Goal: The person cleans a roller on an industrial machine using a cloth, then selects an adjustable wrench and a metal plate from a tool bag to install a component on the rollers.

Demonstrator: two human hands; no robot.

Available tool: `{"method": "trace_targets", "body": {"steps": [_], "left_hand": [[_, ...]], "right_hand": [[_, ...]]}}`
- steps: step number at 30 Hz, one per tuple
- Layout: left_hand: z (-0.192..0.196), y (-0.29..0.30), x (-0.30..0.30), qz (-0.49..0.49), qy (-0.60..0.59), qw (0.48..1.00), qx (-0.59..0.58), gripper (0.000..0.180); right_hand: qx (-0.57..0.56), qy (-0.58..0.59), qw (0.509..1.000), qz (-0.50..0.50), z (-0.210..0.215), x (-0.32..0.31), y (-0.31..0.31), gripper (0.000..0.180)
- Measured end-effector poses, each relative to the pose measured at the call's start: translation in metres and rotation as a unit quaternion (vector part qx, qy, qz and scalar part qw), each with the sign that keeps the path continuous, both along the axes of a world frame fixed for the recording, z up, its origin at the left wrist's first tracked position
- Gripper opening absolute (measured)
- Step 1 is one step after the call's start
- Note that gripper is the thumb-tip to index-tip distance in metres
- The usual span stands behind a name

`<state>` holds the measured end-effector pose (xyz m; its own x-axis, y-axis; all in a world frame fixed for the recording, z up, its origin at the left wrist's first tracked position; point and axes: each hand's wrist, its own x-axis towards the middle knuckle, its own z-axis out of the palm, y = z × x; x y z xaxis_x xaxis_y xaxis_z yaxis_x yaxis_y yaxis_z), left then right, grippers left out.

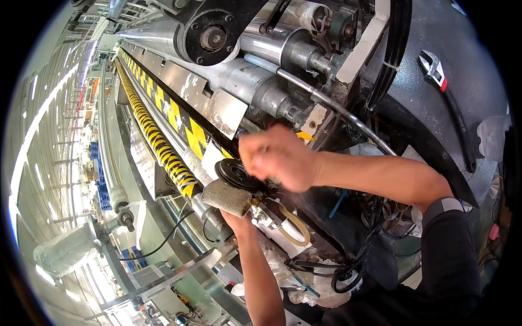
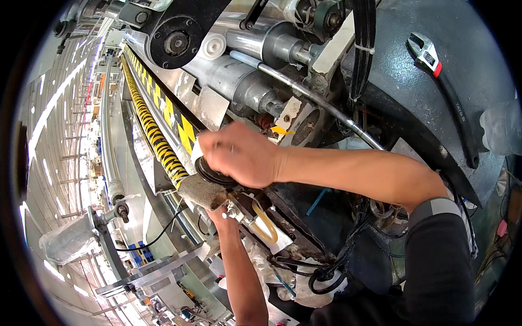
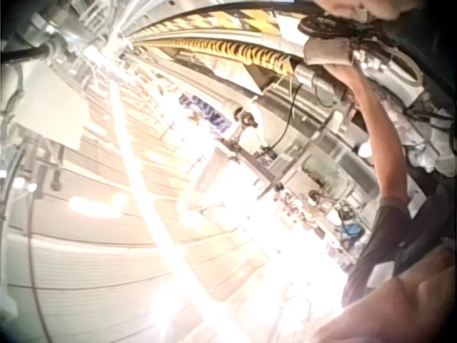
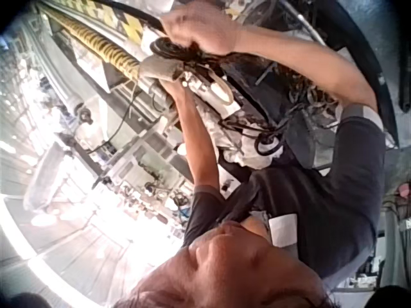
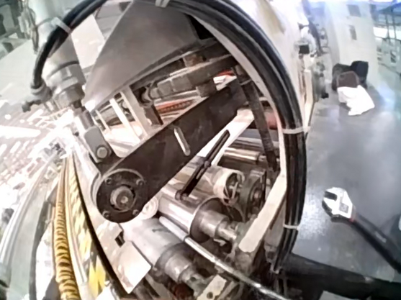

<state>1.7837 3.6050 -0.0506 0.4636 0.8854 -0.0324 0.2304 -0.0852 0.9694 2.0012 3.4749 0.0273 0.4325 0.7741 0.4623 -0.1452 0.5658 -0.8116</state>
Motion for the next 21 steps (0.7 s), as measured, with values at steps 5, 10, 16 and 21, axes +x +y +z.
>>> {"method": "trace_targets", "body": {"steps": [5,10,16,21], "left_hand": [[0.001,0.000,-0.006,0.016,-0.049,0.995,-0.083,0.044],[0.028,-0.018,0.015,0.039,-0.018,0.993,-0.106,0.043],[0.026,-0.015,0.015,0.021,-0.059,0.991,-0.115,0.042],[0.022,-0.011,0.010,0.035,-0.035,0.993,-0.109,0.040]], "right_hand": [[-0.160,-0.076,0.981,-0.078,0.047,0.040,0.019,0.040],[-0.398,-0.420,0.815,0.040,0.022,0.022,0.050,0.038],[-0.374,-0.481,0.774,0.170,0.008,0.028,0.071,0.031],[-0.380,-0.484,0.763,0.197,0.006,0.030,0.080,0.035]]}}
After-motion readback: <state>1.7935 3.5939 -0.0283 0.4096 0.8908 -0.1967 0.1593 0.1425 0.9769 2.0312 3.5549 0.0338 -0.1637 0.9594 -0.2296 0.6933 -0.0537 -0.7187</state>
